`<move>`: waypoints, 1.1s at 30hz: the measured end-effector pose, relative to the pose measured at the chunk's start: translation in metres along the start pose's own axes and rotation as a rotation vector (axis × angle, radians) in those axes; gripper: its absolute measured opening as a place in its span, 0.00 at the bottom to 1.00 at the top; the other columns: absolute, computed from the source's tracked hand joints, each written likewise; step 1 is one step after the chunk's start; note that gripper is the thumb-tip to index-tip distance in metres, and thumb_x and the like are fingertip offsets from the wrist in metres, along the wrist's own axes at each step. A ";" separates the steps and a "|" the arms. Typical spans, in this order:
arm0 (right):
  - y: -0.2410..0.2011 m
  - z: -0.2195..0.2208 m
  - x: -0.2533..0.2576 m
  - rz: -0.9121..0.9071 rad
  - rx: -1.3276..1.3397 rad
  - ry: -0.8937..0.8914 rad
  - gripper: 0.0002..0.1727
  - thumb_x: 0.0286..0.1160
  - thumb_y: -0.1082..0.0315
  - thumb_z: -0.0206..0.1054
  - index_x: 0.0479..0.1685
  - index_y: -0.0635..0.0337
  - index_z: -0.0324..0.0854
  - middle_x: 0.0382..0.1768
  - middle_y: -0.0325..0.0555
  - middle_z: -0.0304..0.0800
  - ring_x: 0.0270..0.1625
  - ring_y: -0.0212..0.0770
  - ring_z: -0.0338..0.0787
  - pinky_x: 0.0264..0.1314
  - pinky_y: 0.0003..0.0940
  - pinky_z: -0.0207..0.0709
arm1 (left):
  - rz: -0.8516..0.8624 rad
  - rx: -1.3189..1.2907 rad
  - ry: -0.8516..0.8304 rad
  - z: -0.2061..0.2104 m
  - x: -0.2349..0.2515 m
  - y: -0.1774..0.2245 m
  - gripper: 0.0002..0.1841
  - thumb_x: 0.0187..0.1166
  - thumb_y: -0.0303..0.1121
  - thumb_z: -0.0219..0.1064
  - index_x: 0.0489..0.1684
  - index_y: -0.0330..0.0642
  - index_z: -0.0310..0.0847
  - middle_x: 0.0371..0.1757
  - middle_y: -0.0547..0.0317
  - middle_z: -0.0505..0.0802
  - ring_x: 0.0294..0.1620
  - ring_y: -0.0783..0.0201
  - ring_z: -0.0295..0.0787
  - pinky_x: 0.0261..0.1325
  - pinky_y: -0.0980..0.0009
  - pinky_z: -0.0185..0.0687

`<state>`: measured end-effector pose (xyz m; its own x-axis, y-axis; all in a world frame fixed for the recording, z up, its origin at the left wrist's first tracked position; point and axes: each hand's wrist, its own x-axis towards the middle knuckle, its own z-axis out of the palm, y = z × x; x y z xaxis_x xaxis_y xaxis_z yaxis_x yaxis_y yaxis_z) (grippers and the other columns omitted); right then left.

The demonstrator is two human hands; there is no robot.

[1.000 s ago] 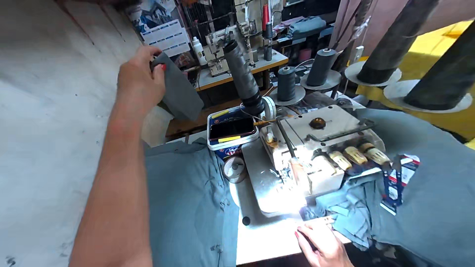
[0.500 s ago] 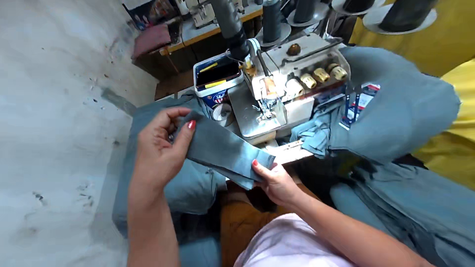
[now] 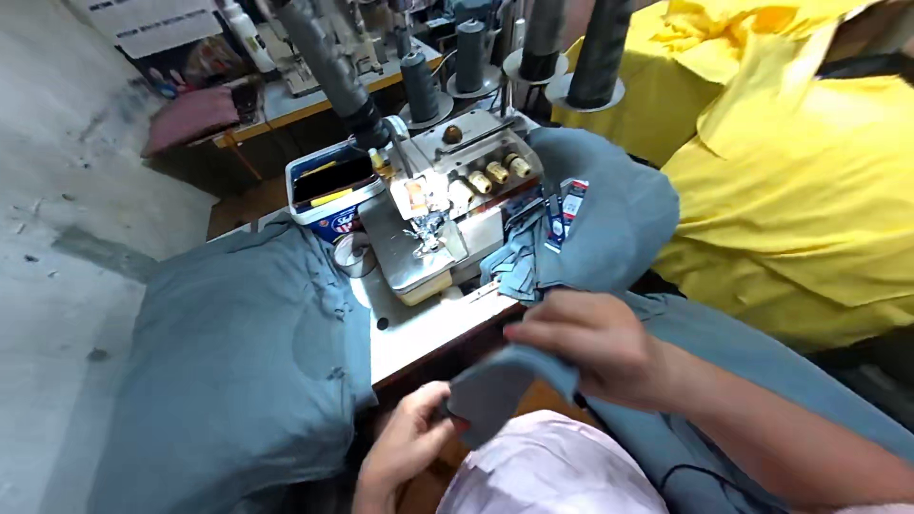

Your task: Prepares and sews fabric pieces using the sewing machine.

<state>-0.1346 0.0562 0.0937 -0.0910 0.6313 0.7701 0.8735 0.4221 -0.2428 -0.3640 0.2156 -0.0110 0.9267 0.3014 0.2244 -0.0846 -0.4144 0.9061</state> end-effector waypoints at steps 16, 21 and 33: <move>0.153 -0.150 -0.063 0.423 -0.550 0.098 0.14 0.81 0.76 0.59 0.55 0.76 0.86 0.44 0.71 0.89 0.47 0.64 0.91 0.55 0.57 0.83 | -0.185 -0.503 -0.747 0.115 0.110 -0.013 0.15 0.75 0.21 0.67 0.58 0.23 0.80 0.45 0.54 0.93 0.46 0.77 0.89 0.56 0.75 0.85; 0.268 -0.168 -0.040 0.760 -0.569 0.073 0.19 0.85 0.72 0.60 0.69 0.74 0.80 0.62 0.78 0.84 0.68 0.77 0.83 0.72 0.71 0.71 | -0.376 -0.446 -0.371 0.120 0.186 0.025 0.13 0.82 0.23 0.63 0.60 0.26 0.78 0.42 0.56 0.92 0.41 0.73 0.90 0.52 0.70 0.87; 0.112 0.017 -0.119 0.435 -0.420 0.018 0.15 0.80 0.69 0.58 0.41 0.67 0.92 0.39 0.56 0.94 0.44 0.54 0.93 0.50 0.42 0.87 | -0.664 -0.406 -0.113 0.102 0.212 0.021 0.13 0.90 0.32 0.58 0.53 0.27 0.79 0.40 0.55 0.87 0.36 0.72 0.85 0.43 0.72 0.85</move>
<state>-0.0340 0.0396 -0.0356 0.3216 0.6758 0.6632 0.9433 -0.1675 -0.2867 -0.1321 0.1832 0.0187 0.8598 0.2781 -0.4282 0.3931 0.1748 0.9027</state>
